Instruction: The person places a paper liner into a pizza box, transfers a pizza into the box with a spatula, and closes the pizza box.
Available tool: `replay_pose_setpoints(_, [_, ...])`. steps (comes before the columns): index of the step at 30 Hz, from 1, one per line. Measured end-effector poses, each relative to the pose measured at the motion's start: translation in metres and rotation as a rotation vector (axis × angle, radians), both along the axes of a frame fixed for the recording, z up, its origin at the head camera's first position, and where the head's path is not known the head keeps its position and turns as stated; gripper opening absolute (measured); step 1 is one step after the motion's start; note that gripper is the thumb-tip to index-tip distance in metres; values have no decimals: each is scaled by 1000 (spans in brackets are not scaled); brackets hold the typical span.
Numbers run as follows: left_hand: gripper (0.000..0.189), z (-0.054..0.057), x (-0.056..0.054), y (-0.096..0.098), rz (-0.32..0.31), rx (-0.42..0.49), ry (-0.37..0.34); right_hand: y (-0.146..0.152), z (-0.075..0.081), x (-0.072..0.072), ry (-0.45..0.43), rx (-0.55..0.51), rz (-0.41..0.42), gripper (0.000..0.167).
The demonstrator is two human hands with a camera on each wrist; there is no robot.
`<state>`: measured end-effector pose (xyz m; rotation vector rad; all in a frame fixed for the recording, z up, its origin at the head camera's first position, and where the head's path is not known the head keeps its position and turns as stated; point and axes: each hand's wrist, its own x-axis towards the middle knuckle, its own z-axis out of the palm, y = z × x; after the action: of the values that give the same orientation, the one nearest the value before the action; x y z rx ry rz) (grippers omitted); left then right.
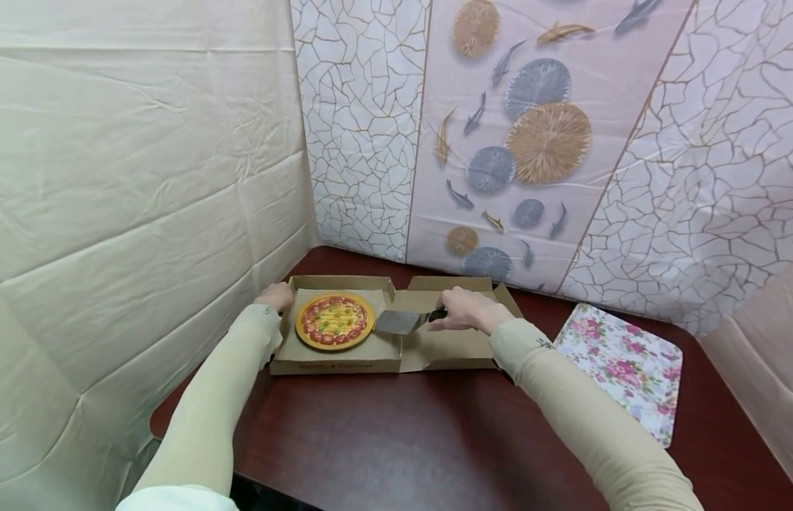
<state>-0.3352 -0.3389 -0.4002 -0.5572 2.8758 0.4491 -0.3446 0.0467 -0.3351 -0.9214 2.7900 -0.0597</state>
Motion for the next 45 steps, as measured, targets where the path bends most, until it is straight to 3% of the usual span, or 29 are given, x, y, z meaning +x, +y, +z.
replay_pose_setpoints(7, [23, 2, 3, 2, -8, 12, 11, 15, -7, -4, 36, -49, 9, 34])
replay_pose_setpoints(17, [27, 1, 6, 1, -14, 28, 33, 35, -19, -6, 12, -189, 13, 37])
replay_pose_setpoints(22, [25, 2, 8, 1, -4, 37, 31, 43, -23, -7, 12, -239, -22, 34])
replay_pose_setpoints(45, [23, 1, 6, 1, 0, 34, 38, 85, -38, -10, 131, -296, -102, 40])
